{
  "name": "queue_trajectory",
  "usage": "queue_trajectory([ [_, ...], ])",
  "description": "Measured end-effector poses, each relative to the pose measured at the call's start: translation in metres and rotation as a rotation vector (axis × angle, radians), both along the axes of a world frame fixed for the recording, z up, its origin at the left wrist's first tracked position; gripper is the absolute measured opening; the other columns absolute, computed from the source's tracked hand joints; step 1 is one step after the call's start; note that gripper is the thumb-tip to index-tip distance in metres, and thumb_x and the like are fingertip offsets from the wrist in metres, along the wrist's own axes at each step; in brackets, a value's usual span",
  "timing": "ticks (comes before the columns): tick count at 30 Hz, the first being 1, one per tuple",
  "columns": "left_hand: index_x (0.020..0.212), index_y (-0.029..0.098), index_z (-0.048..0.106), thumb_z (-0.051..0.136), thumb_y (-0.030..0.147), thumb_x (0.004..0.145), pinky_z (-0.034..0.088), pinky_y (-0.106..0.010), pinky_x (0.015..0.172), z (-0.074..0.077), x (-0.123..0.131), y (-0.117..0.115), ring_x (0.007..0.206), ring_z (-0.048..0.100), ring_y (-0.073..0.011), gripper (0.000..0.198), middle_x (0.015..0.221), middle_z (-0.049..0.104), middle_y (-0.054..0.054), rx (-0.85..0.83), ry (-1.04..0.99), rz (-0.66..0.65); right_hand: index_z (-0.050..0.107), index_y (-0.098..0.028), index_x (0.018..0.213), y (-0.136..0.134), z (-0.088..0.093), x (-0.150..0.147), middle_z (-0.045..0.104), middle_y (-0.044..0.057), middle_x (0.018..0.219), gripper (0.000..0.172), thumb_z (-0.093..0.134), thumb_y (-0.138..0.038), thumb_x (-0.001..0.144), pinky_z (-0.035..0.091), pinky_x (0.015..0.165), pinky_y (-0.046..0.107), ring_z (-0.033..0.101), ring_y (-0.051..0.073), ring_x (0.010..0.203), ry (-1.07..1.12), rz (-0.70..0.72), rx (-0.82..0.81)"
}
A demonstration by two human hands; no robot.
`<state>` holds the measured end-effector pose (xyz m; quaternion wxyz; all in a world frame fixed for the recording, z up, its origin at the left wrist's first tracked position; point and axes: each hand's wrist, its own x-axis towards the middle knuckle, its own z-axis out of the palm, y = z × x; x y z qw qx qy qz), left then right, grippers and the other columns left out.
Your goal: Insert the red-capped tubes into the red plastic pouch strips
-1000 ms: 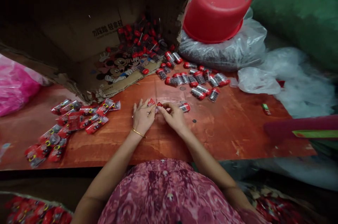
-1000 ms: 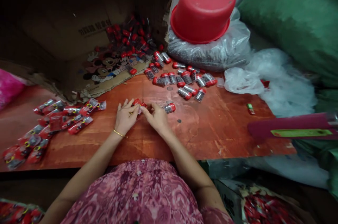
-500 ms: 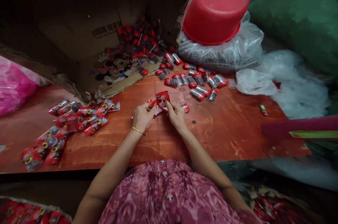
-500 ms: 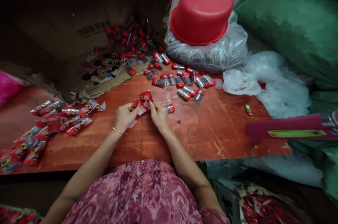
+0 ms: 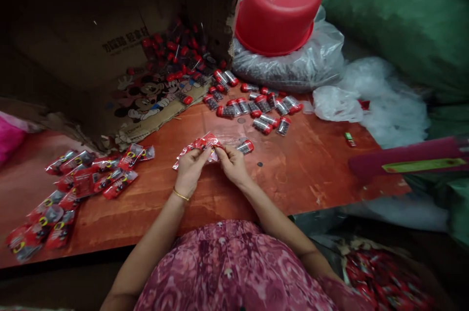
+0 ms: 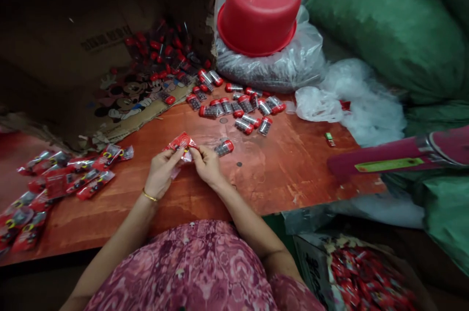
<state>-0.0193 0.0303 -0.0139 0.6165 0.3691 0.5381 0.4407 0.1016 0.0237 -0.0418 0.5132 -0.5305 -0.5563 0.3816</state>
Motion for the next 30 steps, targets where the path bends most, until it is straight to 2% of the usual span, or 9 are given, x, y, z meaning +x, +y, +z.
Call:
queue_trajectory([
  [4, 0.054, 0.014, 0.062, 0.082, 0.037, 0.043, 0.04, -0.021, 0.054, 0.002, 0.006, 0.002, 0.052, 0.05, -0.0075, 0.033, 0.053, 0.059, 0.002, -0.136, -0.168, 0.088, 0.046, -0.02, 0.062, -0.004, 0.003, 0.011, 0.045, -0.001, 0.056, 0.045, 0.027, -0.052, 0.088, 0.033, 0.053, 0.024, 0.044, 0.012, 0.054, -0.252, -0.028, -0.068],
  [8, 0.052, 0.013, 0.06, 0.082, 0.032, 0.043, 0.036, -0.019, 0.049, 0.007, 0.006, 0.004, 0.05, 0.051, -0.0065, 0.031, 0.053, 0.06, 0.001, -0.174, -0.168, 0.151, 0.055, -0.017, 0.085, -0.004, 0.0, 0.037, 0.056, 0.007, 0.075, 0.051, 0.035, -0.064, 0.082, 0.036, 0.062, 0.028, 0.052, 0.02, 0.072, -0.712, -0.332, -0.171],
  [10, 0.054, 0.013, 0.061, 0.081, 0.034, 0.046, 0.037, -0.019, 0.049, 0.007, 0.007, 0.003, 0.05, 0.052, -0.0072, 0.03, 0.054, 0.061, 0.0, -0.169, -0.153, 0.137, 0.055, -0.014, 0.093, -0.005, -0.005, 0.047, 0.056, 0.013, 0.085, 0.054, 0.043, -0.064, 0.078, 0.037, 0.065, 0.031, 0.052, 0.024, 0.08, -0.868, -0.417, -0.176],
  [15, 0.06, 0.013, 0.064, 0.079, 0.042, 0.05, 0.037, -0.017, 0.047, 0.006, 0.01, -0.002, 0.048, 0.052, -0.0065, 0.034, 0.054, 0.063, 0.0, -0.206, -0.143, 0.091, 0.053, -0.012, 0.112, -0.021, -0.012, 0.059, 0.053, 0.018, 0.102, 0.041, 0.049, -0.039, 0.082, 0.04, 0.072, 0.038, 0.05, 0.029, 0.089, -1.037, -0.33, -0.112],
  [18, 0.063, 0.013, 0.065, 0.08, 0.043, 0.048, 0.037, -0.017, 0.045, 0.006, 0.011, -0.003, 0.047, 0.052, -0.0059, 0.037, 0.056, 0.064, 0.0, -0.245, -0.18, 0.091, 0.053, -0.012, 0.117, -0.026, -0.015, 0.068, 0.055, 0.02, 0.109, 0.044, 0.049, -0.037, 0.081, 0.04, 0.074, 0.042, 0.05, 0.031, 0.09, -1.08, -0.295, -0.094],
  [21, 0.064, 0.014, 0.065, 0.08, 0.042, 0.049, 0.037, -0.018, 0.044, 0.006, 0.011, -0.003, 0.045, 0.051, -0.0062, 0.036, 0.054, 0.063, 0.001, -0.295, -0.221, 0.087, 0.056, -0.009, 0.113, -0.025, -0.018, 0.077, 0.059, 0.022, 0.104, 0.041, 0.045, -0.033, 0.082, 0.041, 0.075, 0.044, 0.052, 0.031, 0.088, -1.032, -0.309, -0.084],
  [24, 0.065, 0.014, 0.065, 0.079, 0.042, 0.051, 0.038, -0.018, 0.045, 0.005, 0.01, -0.003, 0.046, 0.052, -0.0067, 0.034, 0.055, 0.062, 0.001, -0.313, -0.249, 0.082, 0.059, -0.01, 0.107, -0.029, -0.014, 0.081, 0.065, 0.017, 0.093, 0.036, 0.038, -0.026, 0.082, 0.044, 0.074, 0.039, 0.057, 0.026, 0.081, -0.792, -0.289, -0.026],
  [27, 0.064, 0.014, 0.065, 0.08, 0.043, 0.05, 0.038, -0.018, 0.047, 0.005, 0.009, -0.004, 0.048, 0.053, -0.0068, 0.035, 0.056, 0.063, 0.001, -0.308, -0.244, 0.086, 0.061, -0.017, 0.1, -0.044, 0.002, 0.075, 0.067, 0.006, 0.082, 0.03, 0.038, -0.028, 0.085, 0.048, 0.065, 0.03, 0.059, 0.018, 0.069, -0.427, -0.183, 0.005],
  [30, 0.063, 0.014, 0.066, 0.079, 0.045, 0.049, 0.038, -0.019, 0.05, 0.006, 0.011, -0.006, 0.051, 0.054, -0.0078, 0.037, 0.058, 0.064, 0.0, -0.276, -0.212, 0.071, 0.062, -0.02, 0.094, -0.059, 0.021, 0.064, 0.062, 0.0, 0.065, 0.026, 0.041, -0.033, 0.086, 0.045, 0.052, 0.024, 0.055, 0.013, 0.054, -0.167, -0.054, -0.069],
])
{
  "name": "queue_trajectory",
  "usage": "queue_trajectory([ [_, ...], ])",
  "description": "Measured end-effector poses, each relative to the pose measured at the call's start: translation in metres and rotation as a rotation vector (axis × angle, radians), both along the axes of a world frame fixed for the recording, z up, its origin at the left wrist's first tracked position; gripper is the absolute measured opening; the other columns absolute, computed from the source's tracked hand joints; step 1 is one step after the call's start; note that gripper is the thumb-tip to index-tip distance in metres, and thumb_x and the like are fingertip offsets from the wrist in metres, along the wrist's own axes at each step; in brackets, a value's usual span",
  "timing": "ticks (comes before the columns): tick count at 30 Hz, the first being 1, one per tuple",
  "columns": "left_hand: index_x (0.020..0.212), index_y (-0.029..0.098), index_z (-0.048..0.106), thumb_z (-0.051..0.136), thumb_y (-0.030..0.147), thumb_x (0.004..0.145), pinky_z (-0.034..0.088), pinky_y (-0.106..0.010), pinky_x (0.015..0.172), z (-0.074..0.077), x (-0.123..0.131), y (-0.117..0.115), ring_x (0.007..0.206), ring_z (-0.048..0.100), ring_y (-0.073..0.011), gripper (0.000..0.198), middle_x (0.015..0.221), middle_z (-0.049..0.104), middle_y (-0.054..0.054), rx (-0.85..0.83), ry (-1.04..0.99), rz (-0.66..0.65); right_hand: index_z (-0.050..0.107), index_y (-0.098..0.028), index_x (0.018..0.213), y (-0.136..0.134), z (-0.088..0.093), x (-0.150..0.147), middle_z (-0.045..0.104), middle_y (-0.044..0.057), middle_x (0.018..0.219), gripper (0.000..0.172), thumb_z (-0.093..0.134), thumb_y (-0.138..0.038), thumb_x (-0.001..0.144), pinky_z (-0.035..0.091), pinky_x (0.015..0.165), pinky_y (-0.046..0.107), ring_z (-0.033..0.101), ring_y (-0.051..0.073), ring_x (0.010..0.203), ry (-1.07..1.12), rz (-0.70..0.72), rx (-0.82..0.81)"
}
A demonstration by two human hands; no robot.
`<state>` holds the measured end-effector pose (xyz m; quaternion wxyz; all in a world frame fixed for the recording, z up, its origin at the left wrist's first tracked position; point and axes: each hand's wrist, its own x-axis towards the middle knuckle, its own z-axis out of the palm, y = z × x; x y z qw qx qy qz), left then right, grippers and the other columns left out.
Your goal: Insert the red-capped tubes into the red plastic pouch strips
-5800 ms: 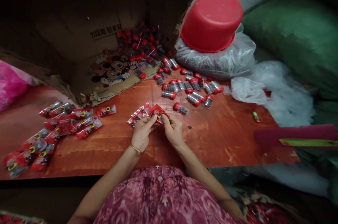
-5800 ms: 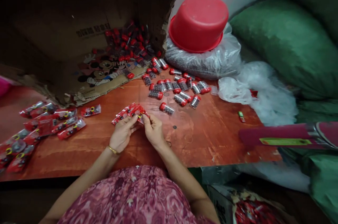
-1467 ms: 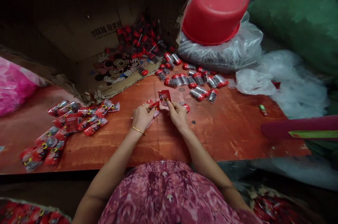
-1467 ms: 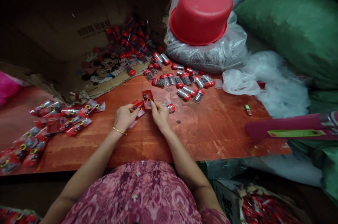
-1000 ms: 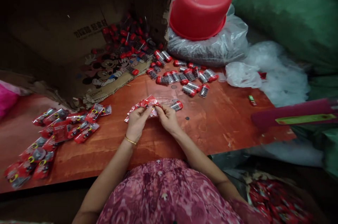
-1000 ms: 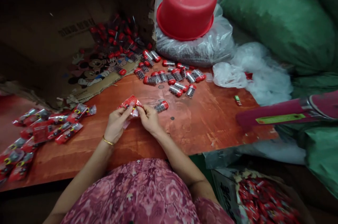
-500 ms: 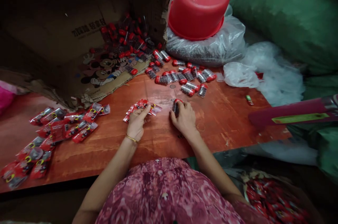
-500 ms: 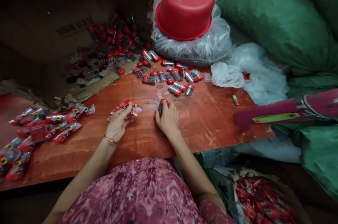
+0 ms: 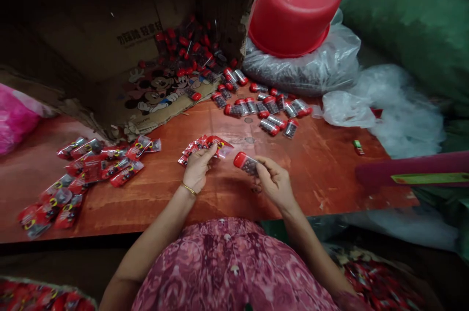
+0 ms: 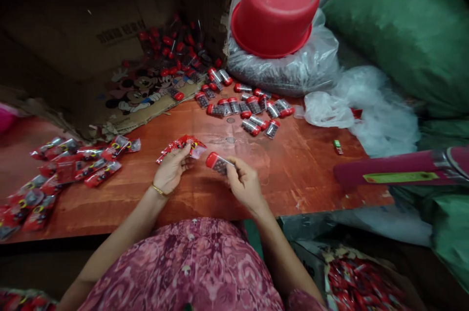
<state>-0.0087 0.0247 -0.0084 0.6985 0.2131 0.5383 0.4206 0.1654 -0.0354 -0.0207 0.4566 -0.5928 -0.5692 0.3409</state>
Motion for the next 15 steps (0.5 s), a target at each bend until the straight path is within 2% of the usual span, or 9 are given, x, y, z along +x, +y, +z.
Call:
queue_trajectory([
  [4, 0.06, 0.014, 0.067, 0.078, 0.048, 0.049, 0.041, -0.022, 0.058, -0.001, 0.001, -0.003, 0.059, 0.057, -0.0105, 0.038, 0.061, 0.065, -0.001, 0.113, 0.06, -0.047, 0.063, -0.019, 0.089, -0.002, 0.012, -0.011, 0.058, -0.001, 0.06, 0.023, 0.045, -0.032, 0.083, 0.044, 0.048, 0.023, 0.055, 0.013, 0.053, 0.097, 0.062, -0.035],
  [8, 0.052, 0.014, 0.064, 0.076, 0.048, 0.053, 0.039, -0.022, 0.058, -0.008, -0.003, -0.002, 0.054, 0.051, -0.0083, 0.036, 0.053, 0.06, 0.001, 0.214, 0.128, -0.09, 0.063, -0.019, 0.09, 0.005, 0.007, -0.013, 0.061, 0.0, 0.063, 0.024, 0.044, -0.03, 0.083, 0.045, 0.049, 0.023, 0.057, 0.014, 0.057, 0.06, 0.065, -0.029],
  [11, 0.051, 0.014, 0.062, 0.077, 0.046, 0.051, 0.037, -0.022, 0.054, -0.009, -0.006, 0.0, 0.05, 0.048, -0.0078, 0.035, 0.05, 0.058, 0.002, 0.193, 0.122, -0.112, 0.064, -0.019, 0.094, 0.005, 0.001, -0.011, 0.063, 0.001, 0.069, 0.024, 0.045, -0.03, 0.083, 0.046, 0.052, 0.024, 0.057, 0.013, 0.058, 0.011, 0.051, 0.01],
  [15, 0.056, 0.014, 0.065, 0.079, 0.045, 0.048, 0.038, -0.021, 0.054, -0.001, -0.007, 0.002, 0.055, 0.052, -0.0094, 0.035, 0.057, 0.063, 0.0, 0.101, 0.056, -0.104, 0.065, -0.019, 0.094, -0.001, -0.002, -0.009, 0.062, 0.001, 0.066, 0.026, 0.045, -0.032, 0.084, 0.045, 0.049, 0.024, 0.055, 0.013, 0.054, 0.057, 0.062, -0.022],
])
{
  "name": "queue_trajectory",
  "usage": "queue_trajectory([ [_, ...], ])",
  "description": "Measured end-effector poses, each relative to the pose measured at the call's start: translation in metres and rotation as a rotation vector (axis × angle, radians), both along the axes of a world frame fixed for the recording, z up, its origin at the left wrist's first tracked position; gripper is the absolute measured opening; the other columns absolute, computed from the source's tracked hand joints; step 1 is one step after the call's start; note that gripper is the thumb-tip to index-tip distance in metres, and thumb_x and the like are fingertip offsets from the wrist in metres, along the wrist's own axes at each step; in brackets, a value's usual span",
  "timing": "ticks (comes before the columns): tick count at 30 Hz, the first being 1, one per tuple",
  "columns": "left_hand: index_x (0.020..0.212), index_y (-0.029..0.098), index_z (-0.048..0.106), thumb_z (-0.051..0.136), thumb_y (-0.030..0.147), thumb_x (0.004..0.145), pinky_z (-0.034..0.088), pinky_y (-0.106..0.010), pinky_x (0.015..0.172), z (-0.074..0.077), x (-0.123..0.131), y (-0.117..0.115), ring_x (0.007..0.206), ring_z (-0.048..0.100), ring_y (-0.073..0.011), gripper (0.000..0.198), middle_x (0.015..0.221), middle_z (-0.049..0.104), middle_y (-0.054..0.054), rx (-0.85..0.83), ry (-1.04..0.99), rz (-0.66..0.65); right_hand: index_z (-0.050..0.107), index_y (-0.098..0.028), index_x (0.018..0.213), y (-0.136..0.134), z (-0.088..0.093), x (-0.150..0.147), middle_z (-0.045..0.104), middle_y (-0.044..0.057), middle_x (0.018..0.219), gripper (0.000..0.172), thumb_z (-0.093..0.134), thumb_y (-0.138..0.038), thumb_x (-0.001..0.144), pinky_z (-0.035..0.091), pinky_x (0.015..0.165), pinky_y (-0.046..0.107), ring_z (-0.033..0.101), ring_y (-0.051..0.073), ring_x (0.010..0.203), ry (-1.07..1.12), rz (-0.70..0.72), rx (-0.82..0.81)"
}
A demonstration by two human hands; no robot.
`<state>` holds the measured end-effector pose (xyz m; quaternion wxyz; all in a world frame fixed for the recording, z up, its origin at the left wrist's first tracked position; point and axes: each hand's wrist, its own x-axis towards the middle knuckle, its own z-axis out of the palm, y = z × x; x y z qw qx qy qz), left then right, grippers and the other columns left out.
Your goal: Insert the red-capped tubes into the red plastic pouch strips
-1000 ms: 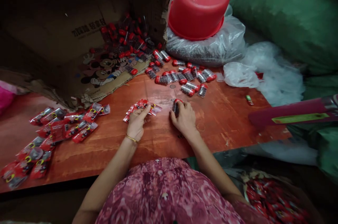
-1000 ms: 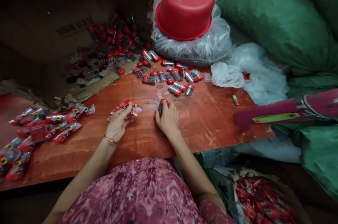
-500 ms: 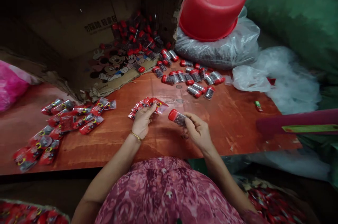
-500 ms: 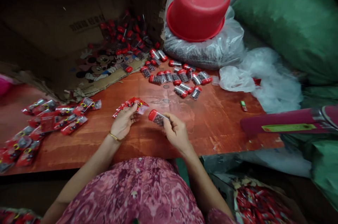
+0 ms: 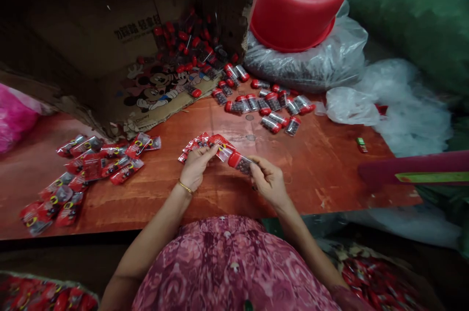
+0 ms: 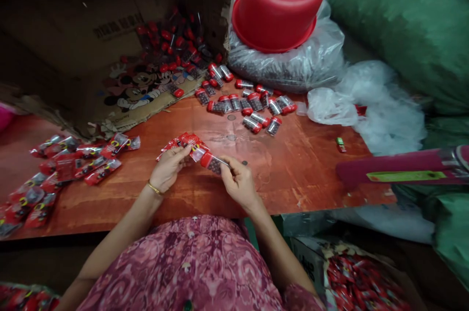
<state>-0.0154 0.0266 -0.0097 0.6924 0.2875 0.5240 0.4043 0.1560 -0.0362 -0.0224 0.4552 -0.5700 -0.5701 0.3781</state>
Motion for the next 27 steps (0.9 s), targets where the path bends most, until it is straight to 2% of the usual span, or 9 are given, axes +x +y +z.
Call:
queue_trajectory([
  [3, 0.061, 0.014, 0.067, 0.078, 0.045, 0.048, 0.04, -0.022, 0.056, 0.006, 0.001, 0.0, 0.059, 0.055, -0.011, 0.036, 0.062, 0.066, -0.002, -0.055, -0.028, -0.011, 0.064, -0.019, 0.094, -0.004, 0.002, 0.001, 0.06, 0.0, 0.062, 0.027, 0.045, -0.034, 0.085, 0.042, 0.044, 0.022, 0.051, 0.011, 0.047, 0.077, -0.003, -0.05],
  [7, 0.063, 0.013, 0.068, 0.078, 0.047, 0.049, 0.041, -0.022, 0.06, 0.007, 0.003, 0.0, 0.062, 0.055, -0.011, 0.038, 0.065, 0.066, -0.002, -0.011, -0.045, -0.025, 0.065, -0.018, 0.093, -0.003, 0.005, 0.001, 0.06, 0.0, 0.064, 0.027, 0.045, -0.033, 0.084, 0.04, 0.042, 0.02, 0.048, 0.008, 0.044, 0.081, 0.039, -0.081],
  [17, 0.051, 0.014, 0.063, 0.074, 0.049, 0.057, 0.032, -0.021, 0.051, 0.001, 0.001, -0.002, 0.051, 0.043, -0.0073, 0.037, 0.049, 0.054, 0.003, 0.141, 0.082, -0.013, 0.065, -0.016, 0.09, 0.001, 0.004, -0.006, 0.063, 0.001, 0.071, 0.026, 0.048, -0.034, 0.08, 0.043, 0.039, 0.018, 0.047, 0.006, 0.042, 0.146, 0.04, -0.169],
  [22, 0.055, 0.014, 0.066, 0.072, 0.052, 0.056, 0.035, -0.022, 0.057, -0.003, 0.0, -0.002, 0.053, 0.044, -0.0078, 0.039, 0.052, 0.057, 0.002, 0.241, 0.125, -0.059, 0.064, -0.017, 0.089, 0.002, 0.003, -0.005, 0.058, -0.003, 0.062, 0.024, 0.049, -0.032, 0.08, 0.041, 0.037, 0.017, 0.045, 0.005, 0.039, 0.2, 0.015, -0.153],
  [27, 0.059, 0.013, 0.067, 0.07, 0.051, 0.06, 0.038, -0.023, 0.061, -0.005, 0.002, -0.004, 0.058, 0.049, -0.0097, 0.038, 0.058, 0.062, 0.0, 0.233, 0.129, -0.077, 0.062, -0.017, 0.092, 0.003, 0.001, -0.009, 0.052, -0.006, 0.051, 0.024, 0.048, -0.034, 0.082, 0.04, 0.037, 0.018, 0.048, 0.007, 0.038, 0.225, -0.051, -0.125],
])
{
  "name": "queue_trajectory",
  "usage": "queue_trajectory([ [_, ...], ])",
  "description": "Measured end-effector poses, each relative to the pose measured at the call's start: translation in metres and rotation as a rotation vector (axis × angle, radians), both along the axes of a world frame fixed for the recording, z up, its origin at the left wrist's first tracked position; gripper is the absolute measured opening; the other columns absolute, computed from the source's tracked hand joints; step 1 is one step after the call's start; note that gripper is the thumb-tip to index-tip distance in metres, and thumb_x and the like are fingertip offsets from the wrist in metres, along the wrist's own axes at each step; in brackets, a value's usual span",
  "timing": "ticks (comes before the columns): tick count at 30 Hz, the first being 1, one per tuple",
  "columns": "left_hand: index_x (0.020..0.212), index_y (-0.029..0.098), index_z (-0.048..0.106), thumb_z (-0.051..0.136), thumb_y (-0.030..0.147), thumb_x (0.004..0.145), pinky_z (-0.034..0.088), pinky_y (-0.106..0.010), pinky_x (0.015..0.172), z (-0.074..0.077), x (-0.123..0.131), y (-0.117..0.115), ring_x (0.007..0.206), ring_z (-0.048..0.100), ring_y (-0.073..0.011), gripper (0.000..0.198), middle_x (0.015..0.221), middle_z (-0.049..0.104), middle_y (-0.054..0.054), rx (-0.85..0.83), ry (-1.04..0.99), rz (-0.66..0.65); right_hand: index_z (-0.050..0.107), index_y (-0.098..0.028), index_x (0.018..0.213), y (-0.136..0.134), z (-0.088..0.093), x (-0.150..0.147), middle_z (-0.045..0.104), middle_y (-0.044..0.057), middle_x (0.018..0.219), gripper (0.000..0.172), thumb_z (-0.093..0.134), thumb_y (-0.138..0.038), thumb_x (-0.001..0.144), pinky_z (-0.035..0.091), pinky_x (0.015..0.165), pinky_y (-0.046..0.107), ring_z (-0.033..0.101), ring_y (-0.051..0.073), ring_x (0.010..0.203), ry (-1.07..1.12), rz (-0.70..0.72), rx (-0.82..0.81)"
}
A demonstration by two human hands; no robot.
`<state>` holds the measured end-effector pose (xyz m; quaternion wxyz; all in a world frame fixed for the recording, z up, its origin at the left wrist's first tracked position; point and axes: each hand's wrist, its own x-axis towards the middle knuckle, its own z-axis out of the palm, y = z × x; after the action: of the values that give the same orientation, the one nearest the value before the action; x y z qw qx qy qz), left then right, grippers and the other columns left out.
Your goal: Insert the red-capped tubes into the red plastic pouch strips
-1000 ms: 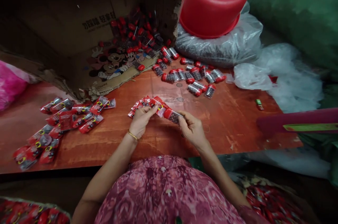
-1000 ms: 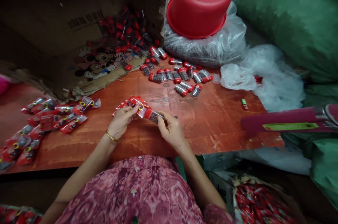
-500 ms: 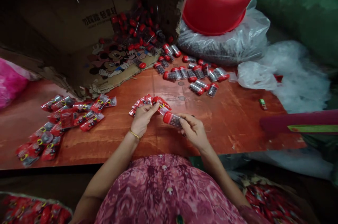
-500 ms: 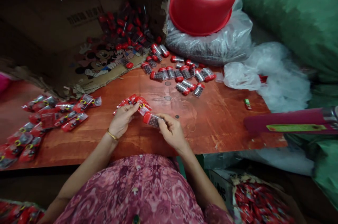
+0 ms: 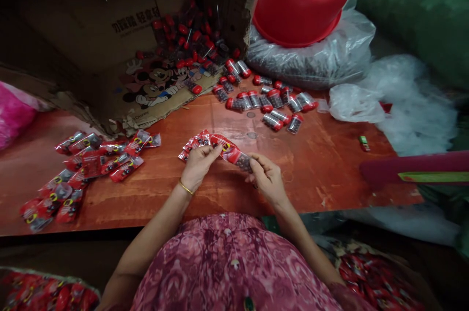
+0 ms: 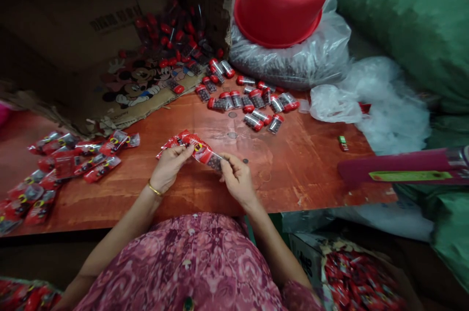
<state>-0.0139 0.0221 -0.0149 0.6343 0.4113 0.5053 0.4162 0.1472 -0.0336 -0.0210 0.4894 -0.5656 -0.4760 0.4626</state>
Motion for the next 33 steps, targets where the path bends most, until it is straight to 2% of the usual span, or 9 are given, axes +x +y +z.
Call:
queue_trajectory([
  [5, 0.071, 0.013, 0.068, 0.078, 0.04, 0.053, 0.044, -0.025, 0.068, -0.001, 0.01, -0.004, 0.066, 0.056, -0.0119, 0.033, 0.071, 0.067, -0.002, -0.031, -0.138, 0.086, 0.06, -0.017, 0.096, 0.002, -0.005, -0.01, 0.049, -0.007, 0.045, 0.027, 0.047, -0.037, 0.083, 0.043, 0.042, 0.02, 0.048, 0.008, 0.038, 0.054, 0.029, 0.017],
  [11, 0.07, 0.013, 0.067, 0.082, 0.034, 0.048, 0.045, -0.02, 0.066, -0.003, 0.018, -0.005, 0.062, 0.057, -0.0078, 0.034, 0.069, 0.067, 0.0, -0.082, -0.298, 0.205, 0.056, -0.018, 0.102, 0.001, -0.013, -0.033, 0.049, -0.007, 0.053, 0.026, 0.044, -0.037, 0.088, 0.04, 0.043, 0.02, 0.045, 0.007, 0.041, 0.01, -0.09, 0.108],
  [15, 0.063, 0.014, 0.063, 0.079, 0.041, 0.053, 0.044, -0.018, 0.054, -0.001, 0.02, -0.009, 0.053, 0.054, -0.0066, 0.033, 0.059, 0.062, 0.001, -0.102, -0.42, 0.173, 0.053, -0.019, 0.099, 0.005, -0.014, -0.043, 0.044, -0.01, 0.047, 0.025, 0.044, -0.04, 0.087, 0.039, 0.039, 0.019, 0.041, 0.006, 0.035, 0.213, -0.021, 0.021],
  [19, 0.06, 0.014, 0.06, 0.074, 0.045, 0.061, 0.037, -0.018, 0.037, -0.003, 0.022, -0.016, 0.044, 0.049, -0.0069, 0.034, 0.052, 0.056, 0.002, -0.055, -0.377, 0.132, 0.051, -0.02, 0.089, 0.008, -0.014, -0.048, 0.048, -0.009, 0.053, 0.024, 0.045, -0.042, 0.085, 0.04, 0.038, 0.019, 0.035, 0.003, 0.033, 0.435, -0.071, -0.033],
  [21, 0.06, 0.014, 0.059, 0.073, 0.047, 0.061, 0.037, -0.018, 0.037, -0.004, 0.022, -0.018, 0.044, 0.049, -0.0067, 0.035, 0.053, 0.056, 0.002, -0.049, -0.364, 0.16, 0.052, -0.02, 0.092, 0.007, -0.015, -0.049, 0.049, -0.009, 0.052, 0.023, 0.045, -0.041, 0.086, 0.039, 0.039, 0.019, 0.038, 0.004, 0.034, 0.36, -0.085, 0.001],
  [24, 0.064, 0.014, 0.062, 0.075, 0.046, 0.058, 0.044, -0.018, 0.049, -0.004, 0.022, -0.017, 0.051, 0.054, -0.0075, 0.035, 0.06, 0.062, 0.0, -0.037, -0.371, 0.205, 0.053, -0.02, 0.099, 0.004, -0.015, -0.049, 0.048, -0.009, 0.049, 0.024, 0.047, -0.039, 0.086, 0.037, 0.04, 0.018, 0.043, 0.005, 0.037, 0.137, -0.059, 0.074],
  [26, 0.067, 0.014, 0.063, 0.075, 0.045, 0.058, 0.044, -0.019, 0.049, -0.003, 0.022, -0.016, 0.051, 0.054, -0.0078, 0.034, 0.062, 0.063, 0.0, -0.049, -0.372, 0.188, 0.054, -0.02, 0.099, 0.004, -0.013, -0.048, 0.047, -0.009, 0.048, 0.024, 0.046, -0.039, 0.087, 0.038, 0.041, 0.018, 0.044, 0.006, 0.037, 0.112, -0.04, 0.063],
  [29, 0.065, 0.014, 0.062, 0.074, 0.043, 0.058, 0.039, -0.02, 0.041, -0.002, 0.019, -0.017, 0.044, 0.049, -0.0075, 0.032, 0.056, 0.06, 0.001, -0.067, -0.303, 0.142, 0.053, -0.02, 0.094, 0.006, -0.01, -0.048, 0.043, -0.011, 0.044, 0.025, 0.047, -0.043, 0.085, 0.041, 0.041, 0.019, 0.041, 0.006, 0.035, 0.322, -0.006, -0.05],
  [33, 0.063, 0.014, 0.061, 0.076, 0.041, 0.056, 0.041, -0.021, 0.048, -0.002, 0.014, -0.017, 0.049, 0.052, -0.0085, 0.032, 0.056, 0.061, 0.001, -0.006, -0.194, 0.098, 0.053, -0.02, 0.084, 0.009, -0.01, -0.048, 0.044, -0.011, 0.047, 0.028, 0.054, -0.047, 0.078, 0.044, 0.04, 0.021, 0.035, 0.004, 0.032, 0.532, -0.019, -0.122],
])
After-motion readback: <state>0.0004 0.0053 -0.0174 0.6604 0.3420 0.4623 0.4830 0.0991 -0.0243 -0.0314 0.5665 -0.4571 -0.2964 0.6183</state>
